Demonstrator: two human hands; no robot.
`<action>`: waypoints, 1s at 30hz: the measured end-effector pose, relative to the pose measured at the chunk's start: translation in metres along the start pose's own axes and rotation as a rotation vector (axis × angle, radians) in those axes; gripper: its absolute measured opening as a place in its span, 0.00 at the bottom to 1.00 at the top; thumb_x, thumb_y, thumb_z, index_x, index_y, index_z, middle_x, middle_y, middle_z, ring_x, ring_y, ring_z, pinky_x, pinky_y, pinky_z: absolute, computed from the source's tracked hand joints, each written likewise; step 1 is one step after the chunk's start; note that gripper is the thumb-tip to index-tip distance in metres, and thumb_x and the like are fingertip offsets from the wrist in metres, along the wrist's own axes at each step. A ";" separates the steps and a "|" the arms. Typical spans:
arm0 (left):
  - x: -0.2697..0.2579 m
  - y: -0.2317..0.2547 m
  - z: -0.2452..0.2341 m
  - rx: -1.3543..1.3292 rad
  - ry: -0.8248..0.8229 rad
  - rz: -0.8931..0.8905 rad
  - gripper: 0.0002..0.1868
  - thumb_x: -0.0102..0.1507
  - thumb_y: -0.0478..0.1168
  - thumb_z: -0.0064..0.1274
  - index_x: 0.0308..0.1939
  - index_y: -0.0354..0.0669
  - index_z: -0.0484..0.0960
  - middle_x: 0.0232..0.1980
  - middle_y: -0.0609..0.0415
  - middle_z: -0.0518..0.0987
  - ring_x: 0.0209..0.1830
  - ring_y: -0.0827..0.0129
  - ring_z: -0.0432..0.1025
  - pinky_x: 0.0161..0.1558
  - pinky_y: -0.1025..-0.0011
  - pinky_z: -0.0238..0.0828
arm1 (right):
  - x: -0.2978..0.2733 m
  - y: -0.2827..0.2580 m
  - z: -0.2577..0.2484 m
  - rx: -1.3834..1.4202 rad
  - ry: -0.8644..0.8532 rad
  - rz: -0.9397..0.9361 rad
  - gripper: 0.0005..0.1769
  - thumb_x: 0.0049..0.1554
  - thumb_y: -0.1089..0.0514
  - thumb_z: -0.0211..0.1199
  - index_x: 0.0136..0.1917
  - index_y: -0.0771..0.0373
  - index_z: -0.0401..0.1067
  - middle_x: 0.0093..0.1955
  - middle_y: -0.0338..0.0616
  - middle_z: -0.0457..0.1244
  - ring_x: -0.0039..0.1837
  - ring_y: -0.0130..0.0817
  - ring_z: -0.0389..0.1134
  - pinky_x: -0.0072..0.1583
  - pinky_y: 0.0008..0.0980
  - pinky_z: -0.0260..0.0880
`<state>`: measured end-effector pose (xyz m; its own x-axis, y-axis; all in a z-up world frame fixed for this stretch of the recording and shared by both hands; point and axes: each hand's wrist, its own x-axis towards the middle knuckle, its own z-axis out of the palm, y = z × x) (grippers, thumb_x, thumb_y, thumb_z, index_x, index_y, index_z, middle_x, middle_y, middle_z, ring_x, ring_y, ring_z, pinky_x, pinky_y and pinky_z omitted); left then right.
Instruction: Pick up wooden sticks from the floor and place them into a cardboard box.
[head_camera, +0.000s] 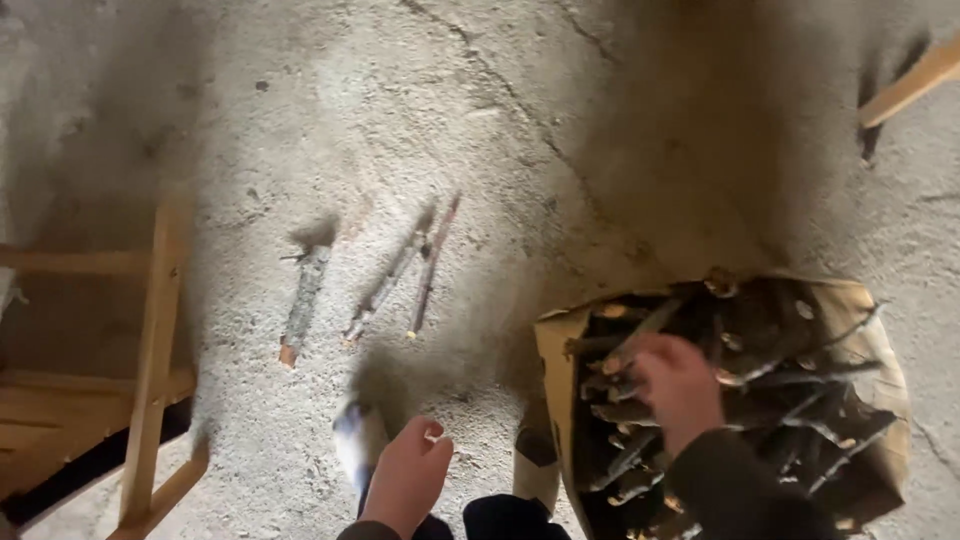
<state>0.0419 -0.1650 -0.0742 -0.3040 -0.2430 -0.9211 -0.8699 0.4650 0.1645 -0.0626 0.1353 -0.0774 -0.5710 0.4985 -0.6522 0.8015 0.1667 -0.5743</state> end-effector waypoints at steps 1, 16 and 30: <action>0.004 -0.001 -0.010 0.006 -0.013 0.000 0.19 0.59 0.52 0.45 0.52 0.57 0.80 0.47 0.58 0.87 0.49 0.64 0.79 0.55 0.67 0.69 | -0.015 0.000 0.017 -0.019 -0.081 0.045 0.18 0.57 0.63 0.60 0.60 0.61 0.76 0.50 0.47 0.69 0.46 0.37 0.68 0.44 0.36 0.69; 0.148 -0.052 -0.180 0.146 0.062 0.070 0.16 0.58 0.47 0.42 0.47 0.54 0.78 0.49 0.46 0.84 0.54 0.46 0.74 0.53 0.53 0.67 | -0.055 0.045 0.250 -0.594 -0.441 0.108 0.24 0.56 0.44 0.58 0.61 0.54 0.79 0.58 0.38 0.73 0.50 0.32 0.77 0.56 0.28 0.71; 0.291 -0.083 -0.223 0.103 0.101 0.006 0.21 0.62 0.45 0.41 0.57 0.51 0.79 0.63 0.51 0.75 0.55 0.53 0.75 0.51 0.54 0.71 | 0.032 0.039 0.400 -0.838 -0.377 0.065 0.33 0.51 0.40 0.59 0.65 0.58 0.75 0.64 0.42 0.70 0.66 0.40 0.69 0.67 0.35 0.65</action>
<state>-0.0609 -0.4645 -0.2772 -0.3506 -0.3218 -0.8795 -0.8254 0.5499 0.1278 -0.1205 -0.1829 -0.3188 -0.4224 0.2432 -0.8732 0.6169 0.7829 -0.0804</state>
